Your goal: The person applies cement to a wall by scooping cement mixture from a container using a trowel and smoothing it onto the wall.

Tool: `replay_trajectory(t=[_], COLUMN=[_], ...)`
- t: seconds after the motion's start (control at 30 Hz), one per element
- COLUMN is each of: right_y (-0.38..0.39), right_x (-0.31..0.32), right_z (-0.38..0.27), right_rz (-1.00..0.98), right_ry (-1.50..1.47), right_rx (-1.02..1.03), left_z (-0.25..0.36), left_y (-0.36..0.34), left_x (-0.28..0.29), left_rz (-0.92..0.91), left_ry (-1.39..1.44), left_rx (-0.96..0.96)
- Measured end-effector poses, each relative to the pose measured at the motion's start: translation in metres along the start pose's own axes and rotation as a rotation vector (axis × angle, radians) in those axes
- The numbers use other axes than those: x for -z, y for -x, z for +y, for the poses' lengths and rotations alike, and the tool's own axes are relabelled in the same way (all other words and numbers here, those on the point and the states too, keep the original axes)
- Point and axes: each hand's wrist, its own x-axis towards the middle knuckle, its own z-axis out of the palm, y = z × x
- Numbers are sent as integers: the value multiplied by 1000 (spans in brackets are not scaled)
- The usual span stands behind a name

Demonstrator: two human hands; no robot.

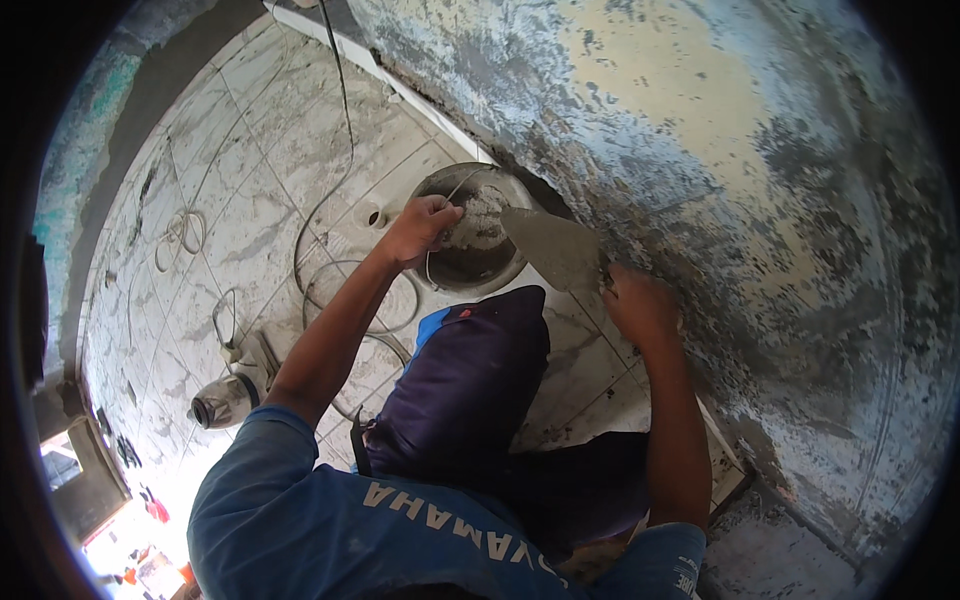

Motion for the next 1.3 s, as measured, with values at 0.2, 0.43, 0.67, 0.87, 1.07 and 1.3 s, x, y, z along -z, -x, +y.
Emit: replay_trajectory(t=[0.2, 0.43, 0.67, 0.87, 1.07, 1.3], right_y=[-65, -151, -166, -161, -148, -125], right_x=[-32, -60, -100, -102, -105, -105], right_z=[-24, -82, -93, -87, -74, -59], right_rz=[-9, 127, -54, -11, -112, -219], right_ry=[203, 541, 595, 492, 388, 236], right_rx=[182, 647, 721, 796, 643, 481], left_z=[-30, -186, -160, -162, -160, -174], left_y=[-22, -28, -22, -25, -27, -19], left_x=[28, 47, 17, 21, 25, 51], left_rz=[168, 550, 401, 377, 345, 181], left_ry=[-105, 57, 741, 789, 778, 838], left_rx=[-31, 11, 71, 7, 31, 136])
